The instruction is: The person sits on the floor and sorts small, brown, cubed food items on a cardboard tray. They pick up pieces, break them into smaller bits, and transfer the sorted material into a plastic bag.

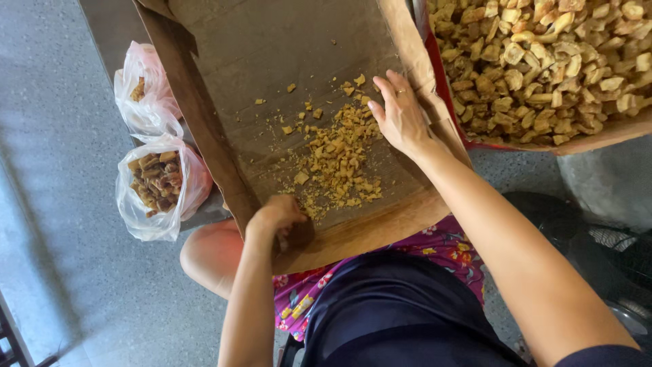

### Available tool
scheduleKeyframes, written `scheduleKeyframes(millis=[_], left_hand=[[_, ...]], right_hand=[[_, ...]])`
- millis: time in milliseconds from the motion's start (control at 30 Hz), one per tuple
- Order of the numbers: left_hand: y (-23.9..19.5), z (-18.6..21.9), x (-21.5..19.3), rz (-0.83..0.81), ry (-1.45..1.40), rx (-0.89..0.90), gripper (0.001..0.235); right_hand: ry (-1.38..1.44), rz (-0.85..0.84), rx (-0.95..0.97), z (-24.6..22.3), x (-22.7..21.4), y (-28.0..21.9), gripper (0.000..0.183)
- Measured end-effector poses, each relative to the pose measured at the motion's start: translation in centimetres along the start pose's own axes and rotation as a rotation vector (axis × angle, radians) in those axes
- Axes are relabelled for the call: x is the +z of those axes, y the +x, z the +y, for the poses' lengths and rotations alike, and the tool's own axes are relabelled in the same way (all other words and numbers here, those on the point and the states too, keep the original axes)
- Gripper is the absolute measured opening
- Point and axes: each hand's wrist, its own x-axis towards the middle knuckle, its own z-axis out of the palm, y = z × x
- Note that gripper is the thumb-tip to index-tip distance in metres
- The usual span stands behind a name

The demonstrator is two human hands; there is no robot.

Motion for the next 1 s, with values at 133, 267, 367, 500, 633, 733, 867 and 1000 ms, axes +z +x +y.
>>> scheduleKeyframes(millis=[133,267,367,500,633,733,867,1000], left_hand=[[3.0,2.2,1.2,0.155,-0.096,0.328,0.019],[3.4,1.3,-2.1,0.705,-0.469,0.583,0.013],[5.2,0.4,-6.5,1.079,-0.638,0.485,0.029],[9.7,-0.6,-9.1,1.312,-0.191,0.205,0.063],[13.5,-0.3,-10.1,1.105,-0.084,-0.003,0.081],[14.7,2.5,-8.8,1.016,0.016,0.232,0.084],[12.9,5.0,-2.2,0.853,-0.424,0.581,0.067],[14.8,1.7,-7.9,1.134,-0.708,0.564,0.054]], right_hand=[[-0.225,0.118,-0.055,0.5,4.8,-0.2,0.054],[0.408,-0.203,0.044,-1.5,8.0,-1.4,0.045],[0.161,0.014,-0.069,-0.3,6.5,0.6,0.041],[0.008,0.095,0.045,3.0,5.2,4.6,0.049],[-0.126,0.037,0.093,2.4,7.3,5.8,0.051],[-0.060,0.029,-0.095,0.0,8.5,6.2,0.052],[0.368,-0.171,-0.234,-4.1,6.0,3.0,0.042],[0.419,-0.027,0.096,-1.1,5.6,10.6,0.039]])
